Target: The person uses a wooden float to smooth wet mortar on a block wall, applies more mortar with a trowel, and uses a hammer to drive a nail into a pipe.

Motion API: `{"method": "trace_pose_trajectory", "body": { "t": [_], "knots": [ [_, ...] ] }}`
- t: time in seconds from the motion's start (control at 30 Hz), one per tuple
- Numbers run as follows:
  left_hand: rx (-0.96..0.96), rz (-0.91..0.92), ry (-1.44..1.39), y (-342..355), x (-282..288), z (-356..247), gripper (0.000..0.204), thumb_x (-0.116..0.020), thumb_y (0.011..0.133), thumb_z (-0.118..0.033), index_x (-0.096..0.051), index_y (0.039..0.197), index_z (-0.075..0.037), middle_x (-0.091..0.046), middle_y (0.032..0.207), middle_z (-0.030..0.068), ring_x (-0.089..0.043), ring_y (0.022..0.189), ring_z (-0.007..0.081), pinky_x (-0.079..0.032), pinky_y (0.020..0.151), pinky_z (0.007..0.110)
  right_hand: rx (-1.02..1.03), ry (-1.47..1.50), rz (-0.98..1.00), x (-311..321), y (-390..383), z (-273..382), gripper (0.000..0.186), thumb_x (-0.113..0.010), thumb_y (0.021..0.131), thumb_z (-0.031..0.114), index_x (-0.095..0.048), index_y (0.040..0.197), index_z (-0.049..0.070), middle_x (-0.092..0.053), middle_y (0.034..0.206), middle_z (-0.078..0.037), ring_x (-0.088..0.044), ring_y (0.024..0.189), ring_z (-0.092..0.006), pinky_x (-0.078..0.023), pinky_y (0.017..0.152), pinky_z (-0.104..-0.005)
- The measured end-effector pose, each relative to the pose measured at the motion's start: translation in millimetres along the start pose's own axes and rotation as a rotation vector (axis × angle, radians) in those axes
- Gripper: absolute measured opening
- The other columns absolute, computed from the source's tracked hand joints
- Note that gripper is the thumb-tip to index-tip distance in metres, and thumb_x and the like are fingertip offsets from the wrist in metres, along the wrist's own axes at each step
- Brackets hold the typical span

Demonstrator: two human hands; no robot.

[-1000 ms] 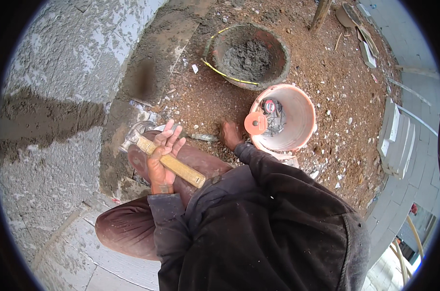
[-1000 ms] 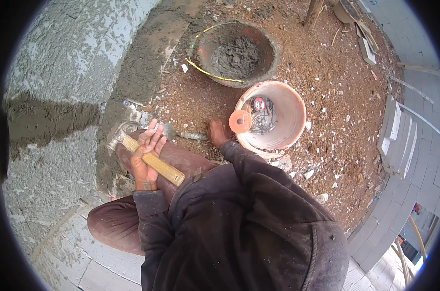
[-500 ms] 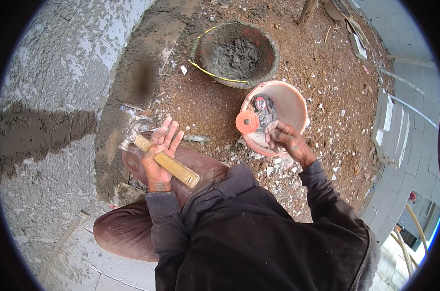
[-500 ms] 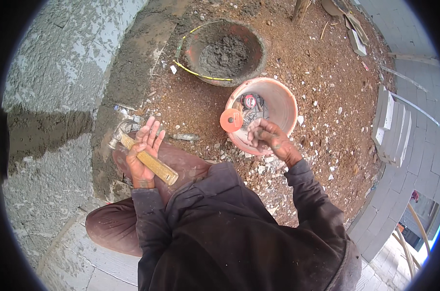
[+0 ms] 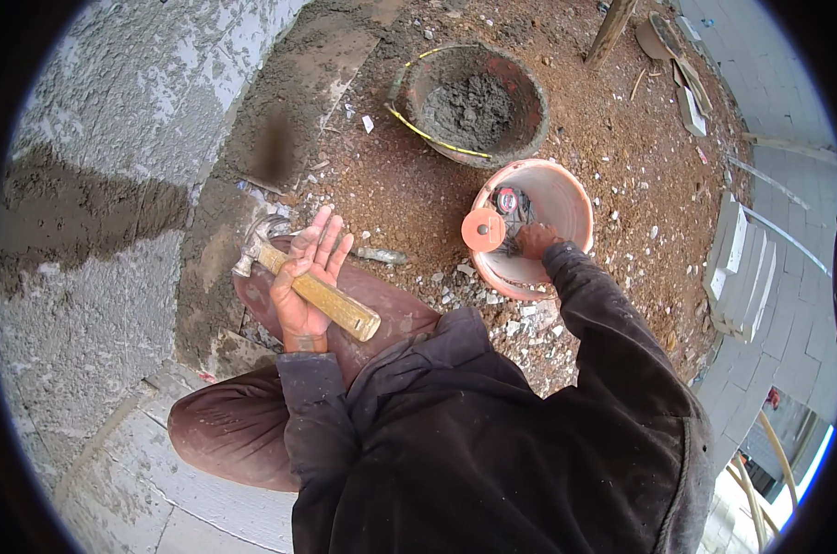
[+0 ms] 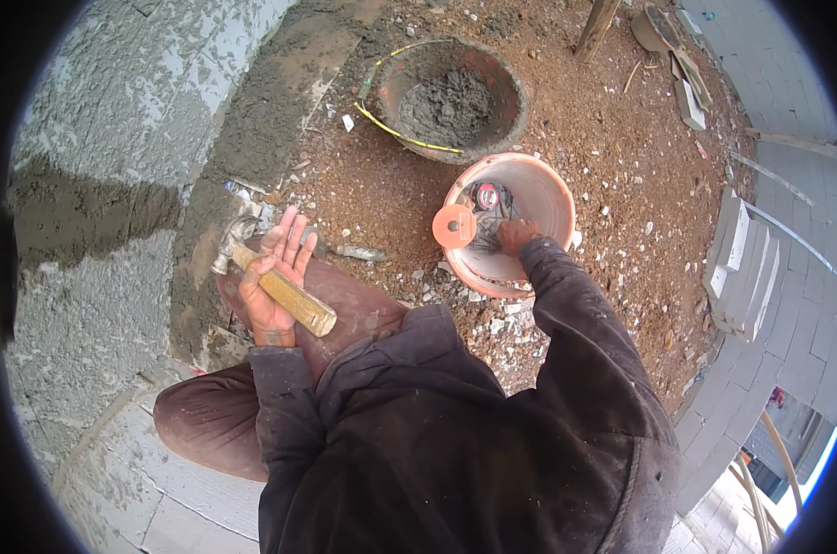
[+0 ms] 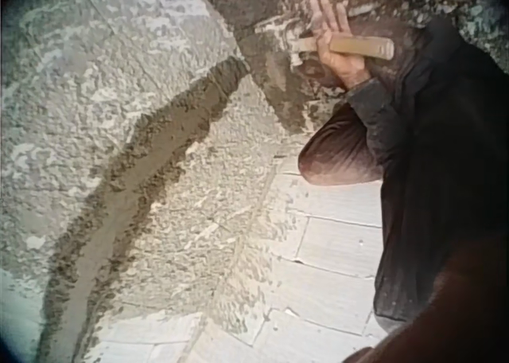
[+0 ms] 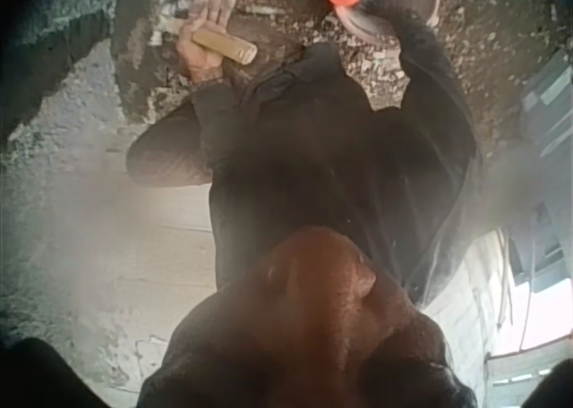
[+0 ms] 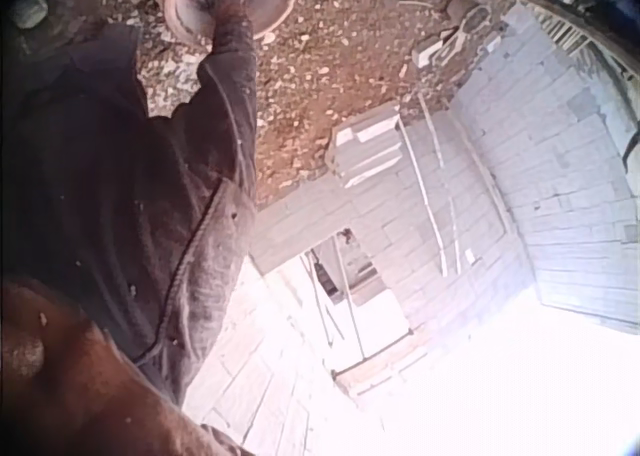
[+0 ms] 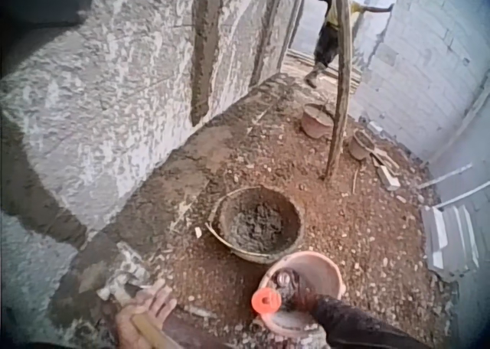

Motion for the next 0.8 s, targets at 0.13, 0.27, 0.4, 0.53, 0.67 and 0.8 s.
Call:
{"method": "trace_pose_trajectory", "body": {
  "t": [0.13,0.27,0.4,0.53,0.67,0.8],
  "knots": [
    [0.011,-0.002,-0.017,2,3,2,0.045,-0.058,0.087,-0.009,-0.064,0.129,0.003,-0.031,0.165,0.0248,-0.028,0.155,0.0385,-0.026,0.127,0.057,0.169,0.205,0.288,-11,9,-29,0.026,-0.067,0.087,0.027,-0.072,0.107,0.012,-0.073,0.094,-0.01,-0.072,0.087,-0.0286,-0.055,0.08,-0.05],
    [0.019,-0.01,0.003,6,2,2,0.044,-0.059,0.087,-0.01,-0.064,0.128,0.003,-0.031,0.165,0.0247,-0.028,0.155,0.0382,-0.026,0.127,0.057,0.353,0.76,0.119,44,-29,-41,0.02,-0.071,0.087,0.026,-0.068,0.1,0.011,-0.07,0.089,-0.004,-0.064,0.072,-0.0163,-0.051,0.064,-0.0387],
    [0.034,-0.008,-0.048,5,3,3,0.042,-0.058,0.087,-0.008,-0.063,0.126,0.006,-0.024,0.167,0.0269,-0.021,0.157,0.0384,-0.022,0.129,0.057,-0.013,1.654,0.237,81,-62,-24,0.006,-0.067,0.097,0.022,-0.063,0.096,0.017,-0.058,0.084,0.01,-0.046,0.061,-0.0039,-0.034,0.053,-0.0221],
    [0.052,-0.006,-0.031,8,-2,8,0.038,-0.058,0.087,-0.008,-0.063,0.122,0.005,-0.024,0.167,0.0272,-0.021,0.157,0.0386,-0.022,0.129,0.057,-0.317,1.86,-0.028,53,-49,-49,0.007,-0.066,0.099,0.022,-0.066,0.098,0.015,-0.055,0.077,0.009,-0.041,0.058,-0.0043,-0.03,0.05,-0.0235],
    [0.043,-0.023,-0.027,7,-1,6,0.032,-0.059,0.086,-0.008,-0.064,0.116,0.003,-0.025,0.166,0.0271,-0.021,0.157,0.0388,-0.022,0.129,0.058,-0.466,1.593,-0.242,38,-29,-59,0.013,-0.068,0.095,0.023,-0.073,0.093,0.01,-0.064,0.069,0.001,-0.054,0.055,-0.0131,-0.038,0.049,-0.0318],
    [0.034,-0.026,-0.025,5,2,5,0.03,-0.061,0.087,-0.01,-0.066,0.114,0.001,-0.031,0.164,0.0261,-0.03,0.154,0.0383,-0.027,0.127,0.058,-0.227,0.651,-0.522,62,-18,-40,0.018,-0.065,0.089,0.019,-0.072,0.088,0.003,-0.074,0.083,-0.016,-0.067,0.061,-0.0331,-0.05,0.057,-0.0488]
  ]
}}
Point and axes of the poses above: each hand's wrist, its own y-axis towards the middle knuckle, its own x-axis out of the back of the hand, z = x × y, the point moved 8 cm from there along y, towards the middle knuckle
